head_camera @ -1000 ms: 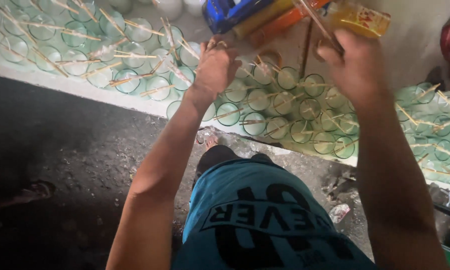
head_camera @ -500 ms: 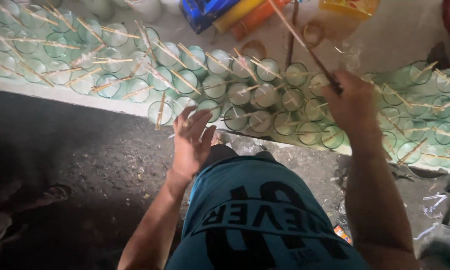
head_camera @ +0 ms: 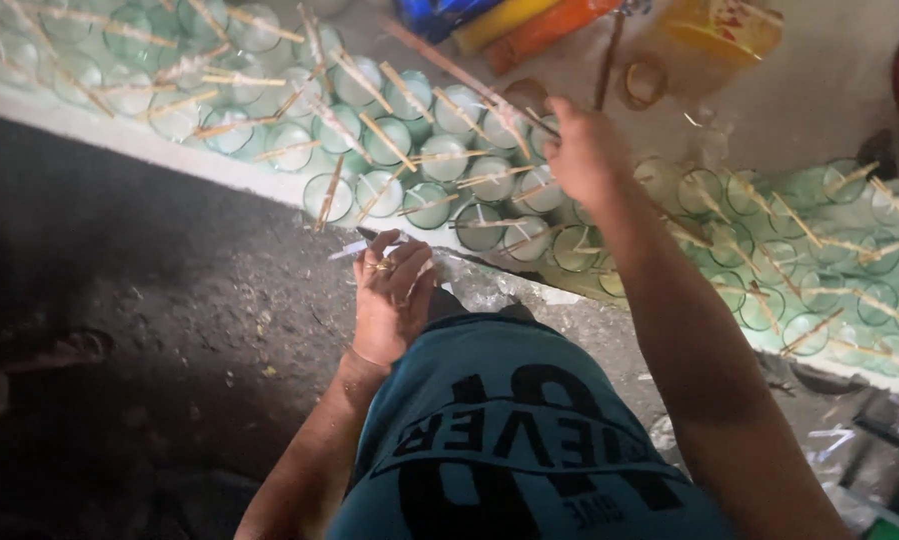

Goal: Placing candle wicks into glass cups and centering them using wooden sticks in a production setting.

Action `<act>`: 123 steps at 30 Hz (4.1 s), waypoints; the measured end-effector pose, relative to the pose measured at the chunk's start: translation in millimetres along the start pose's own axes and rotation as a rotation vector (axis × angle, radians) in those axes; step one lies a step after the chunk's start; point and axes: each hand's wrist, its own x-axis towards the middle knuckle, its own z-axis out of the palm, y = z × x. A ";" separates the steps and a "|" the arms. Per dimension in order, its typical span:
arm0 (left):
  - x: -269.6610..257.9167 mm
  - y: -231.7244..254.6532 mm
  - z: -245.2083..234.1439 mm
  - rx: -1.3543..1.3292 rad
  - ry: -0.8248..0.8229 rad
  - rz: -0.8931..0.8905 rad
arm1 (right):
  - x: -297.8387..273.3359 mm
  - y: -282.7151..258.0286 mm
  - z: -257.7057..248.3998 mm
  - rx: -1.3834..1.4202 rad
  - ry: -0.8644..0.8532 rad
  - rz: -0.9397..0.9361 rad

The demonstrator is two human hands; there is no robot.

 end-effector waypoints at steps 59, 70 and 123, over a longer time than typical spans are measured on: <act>193.7 -56.7 89.2 0.146 -0.658 0.306 | -84.6 4.5 -134.1 -0.187 0.554 -0.290; 195.0 -56.6 92.2 0.232 -0.487 0.470 | -219.9 59.0 -102.1 0.267 0.315 0.443; 90.6 202.4 207.8 -0.232 -0.542 0.656 | -499.2 162.2 -42.6 0.449 0.758 1.172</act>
